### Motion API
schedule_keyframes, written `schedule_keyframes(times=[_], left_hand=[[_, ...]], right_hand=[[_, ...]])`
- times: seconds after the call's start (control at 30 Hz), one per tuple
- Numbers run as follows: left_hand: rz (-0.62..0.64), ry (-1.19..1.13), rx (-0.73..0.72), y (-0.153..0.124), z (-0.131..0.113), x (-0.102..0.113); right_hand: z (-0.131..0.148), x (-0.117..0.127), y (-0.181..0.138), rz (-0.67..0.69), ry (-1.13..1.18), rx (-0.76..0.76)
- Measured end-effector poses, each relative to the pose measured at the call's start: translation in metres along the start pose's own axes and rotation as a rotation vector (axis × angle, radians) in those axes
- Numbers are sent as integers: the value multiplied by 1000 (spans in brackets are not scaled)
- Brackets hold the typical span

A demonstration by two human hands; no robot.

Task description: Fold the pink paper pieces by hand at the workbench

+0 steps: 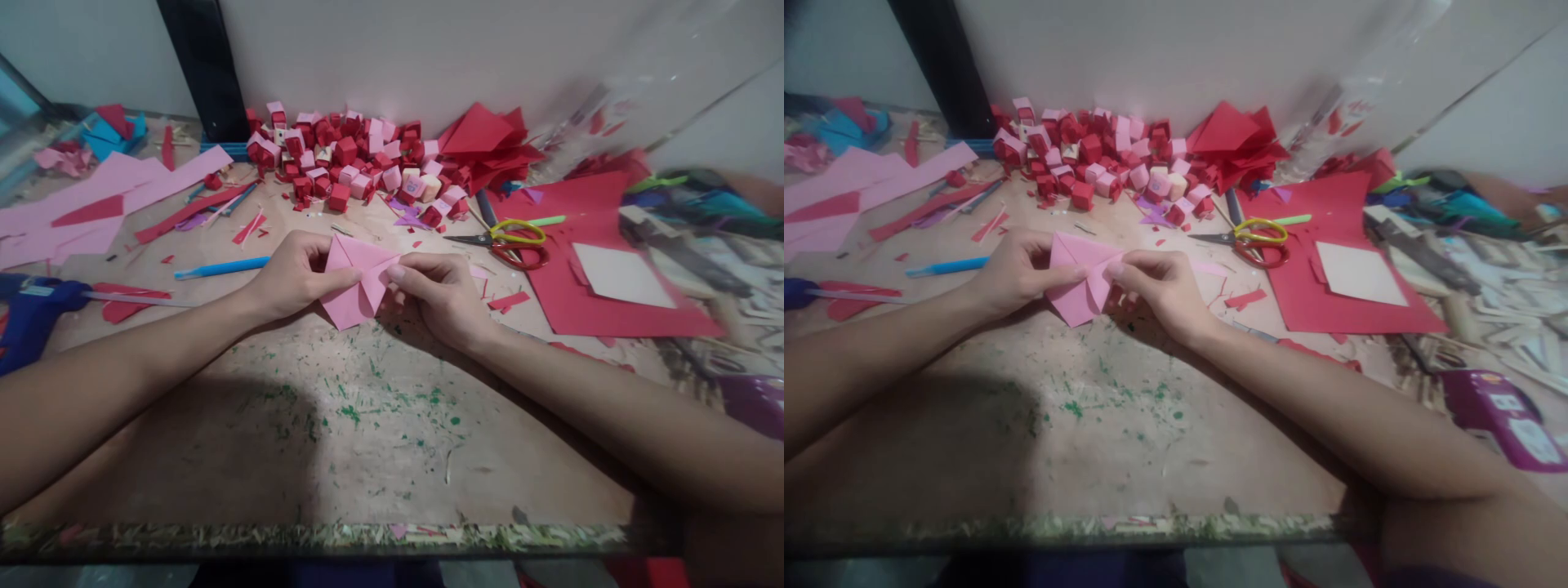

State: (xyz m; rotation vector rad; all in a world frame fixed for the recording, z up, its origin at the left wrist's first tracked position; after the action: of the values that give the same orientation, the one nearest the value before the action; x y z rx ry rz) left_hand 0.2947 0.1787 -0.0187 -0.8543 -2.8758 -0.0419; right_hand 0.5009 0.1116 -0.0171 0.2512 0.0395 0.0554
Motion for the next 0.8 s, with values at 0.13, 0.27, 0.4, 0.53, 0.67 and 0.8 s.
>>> schedule_keyframes(times=[0.13,0.27,0.4,0.53,0.67,0.8], left_hand=[[14,7,14,0,-2,0],[45,30,31,-1,-2,0],[57,25,29,0,0,0],[16,29,23,1,1,0],[21,29,14,1,1,0],[57,43,20,0,2,0]], right_hand=[[1,0,0,6,-33,-8],[0,-1,0,-7,-49,3],[2,-1,0,-1,-69,6],[4,-1,0,81,-59,-7],[5,-1,-1,108,-101,-21],[7,-3,-1,95,-131,-36]])
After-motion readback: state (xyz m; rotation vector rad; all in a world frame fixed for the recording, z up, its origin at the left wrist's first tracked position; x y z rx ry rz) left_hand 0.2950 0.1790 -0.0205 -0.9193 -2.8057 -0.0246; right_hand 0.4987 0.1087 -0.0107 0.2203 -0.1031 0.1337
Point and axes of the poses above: each hand's wrist, its own y-axis towards the middle knuckle, its own x-axis out of the back of the hand, z = x × y, the point moved 1 cm from there along y, towards the middle knuckle, and after that the axes turned 12 degrees about x, right-handed, at the moved point
